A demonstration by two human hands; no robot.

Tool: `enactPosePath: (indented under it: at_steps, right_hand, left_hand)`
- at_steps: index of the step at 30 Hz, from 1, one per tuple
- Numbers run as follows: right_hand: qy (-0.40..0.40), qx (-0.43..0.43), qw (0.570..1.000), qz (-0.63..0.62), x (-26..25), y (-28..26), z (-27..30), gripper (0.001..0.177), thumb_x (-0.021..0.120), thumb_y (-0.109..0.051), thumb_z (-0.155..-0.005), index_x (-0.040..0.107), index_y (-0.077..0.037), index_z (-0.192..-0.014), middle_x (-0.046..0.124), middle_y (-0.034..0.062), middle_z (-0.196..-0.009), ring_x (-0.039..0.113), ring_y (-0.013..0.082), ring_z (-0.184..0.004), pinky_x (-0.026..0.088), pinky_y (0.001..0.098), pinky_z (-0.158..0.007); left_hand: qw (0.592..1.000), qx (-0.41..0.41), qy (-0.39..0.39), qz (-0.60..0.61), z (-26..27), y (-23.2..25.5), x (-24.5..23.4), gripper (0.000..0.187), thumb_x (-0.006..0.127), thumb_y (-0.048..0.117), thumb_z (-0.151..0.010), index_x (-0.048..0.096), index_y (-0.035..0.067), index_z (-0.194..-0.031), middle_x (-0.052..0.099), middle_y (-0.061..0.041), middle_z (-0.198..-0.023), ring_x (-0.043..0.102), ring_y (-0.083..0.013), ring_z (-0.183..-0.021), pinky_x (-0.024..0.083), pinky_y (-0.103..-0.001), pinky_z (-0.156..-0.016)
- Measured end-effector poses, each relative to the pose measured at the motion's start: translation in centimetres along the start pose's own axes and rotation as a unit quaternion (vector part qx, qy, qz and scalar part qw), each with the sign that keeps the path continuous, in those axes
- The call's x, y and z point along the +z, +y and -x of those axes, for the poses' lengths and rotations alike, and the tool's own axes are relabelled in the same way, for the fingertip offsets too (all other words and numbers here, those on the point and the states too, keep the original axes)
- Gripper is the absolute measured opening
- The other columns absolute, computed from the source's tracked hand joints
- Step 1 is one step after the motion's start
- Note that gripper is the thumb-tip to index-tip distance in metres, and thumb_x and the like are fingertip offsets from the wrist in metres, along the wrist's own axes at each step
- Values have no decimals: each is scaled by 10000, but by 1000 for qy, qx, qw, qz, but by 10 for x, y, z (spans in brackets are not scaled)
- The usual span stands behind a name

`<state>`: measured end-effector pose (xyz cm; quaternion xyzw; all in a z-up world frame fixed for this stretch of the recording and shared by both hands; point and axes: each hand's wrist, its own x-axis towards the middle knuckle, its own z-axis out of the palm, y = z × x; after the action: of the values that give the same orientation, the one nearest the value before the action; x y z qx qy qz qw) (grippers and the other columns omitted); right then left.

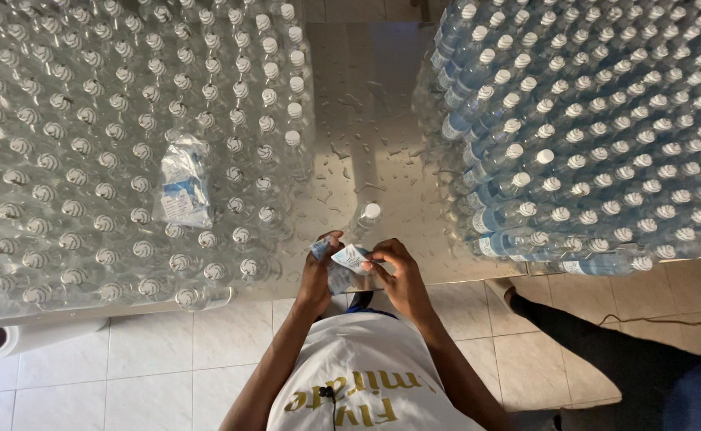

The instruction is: The person applies labels to clear plastic water bottles. They pick up a bottle, wrap a label around it, and place it on a table alongside other bottles. A second person is visible nearby, also handling bottles.

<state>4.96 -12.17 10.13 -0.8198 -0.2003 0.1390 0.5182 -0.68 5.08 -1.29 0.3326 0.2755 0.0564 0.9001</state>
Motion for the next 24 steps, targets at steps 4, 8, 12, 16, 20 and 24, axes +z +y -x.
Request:
enactPosePath:
  at_steps: [4, 8, 12, 16, 20, 24]
  right_hand:
    - [-42, -68, 995, 53, -22, -10, -8, 92, 770, -159, -1031, 803, -74, -1040, 722, 71, -985, 736, 290, -1096, 567, 423, -1009]
    - [-81, -138, 979, 126, -38, -14, -19, 76, 730, -161, -1045, 795, -133, -1073, 776, 12, -1038, 696, 247, -1257, 454, 428, -1131]
    - [-57, -229, 956, 172, -51, -23, -41, 88, 715, -191, -1061, 776, -129, -1075, 787, 9, -1014, 686, 267, -1327, 390, 476, -1195]
    - [-44, -287, 928, 232, -72, -28, -74, 131, 691, -278, -1090, 787, -206, -1141, 770, -24, -1046, 661, 230, -1372, 376, 488, -1216]
    - [-60, -324, 920, 213, -81, -28, -107, 109, 690, -179, -1088, 790, -141, -1109, 770, 23, -1020, 665, 294, -1371, 407, 514, -1209]
    - [-110, -343, 910, 205, -78, -3, -125, 101, 704, -131, -1069, 783, -68, -1082, 772, 91, -1026, 677, 353, -1338, 463, 524, -1154]
  left_hand:
    - [994, -32, -96, -31, 13, 6, 7, 380, 752, 202, -1020, 692, -18, -1324, 714, -57, -959, 678, -115, -790, 549, -252, -616]
    - [987, 15, -136, -88, 2, 3, 15, 350, 870, 38, -897, 744, -45, -1213, 733, -120, -925, 680, -146, -716, 554, -264, -579]
    - [983, 80, -96, -134, -15, 16, 28, 351, 912, 30, -863, 767, -55, -1170, 770, -89, -875, 682, -94, -693, 541, -212, -572]
    - [971, 160, -41, -172, -18, 68, 76, 257, 875, 21, -897, 792, -41, -1133, 788, -71, -862, 633, -53, -672, 516, -191, -607]
    - [944, 236, -29, -231, -50, 76, 83, 237, 869, -11, -902, 817, 3, -1133, 804, -123, -890, 663, -109, -712, 569, -240, -679]
    - [933, 247, -21, -259, -73, 66, 81, 242, 898, 38, -903, 831, 27, -1136, 802, -125, -927, 682, -133, -747, 602, -271, -722]
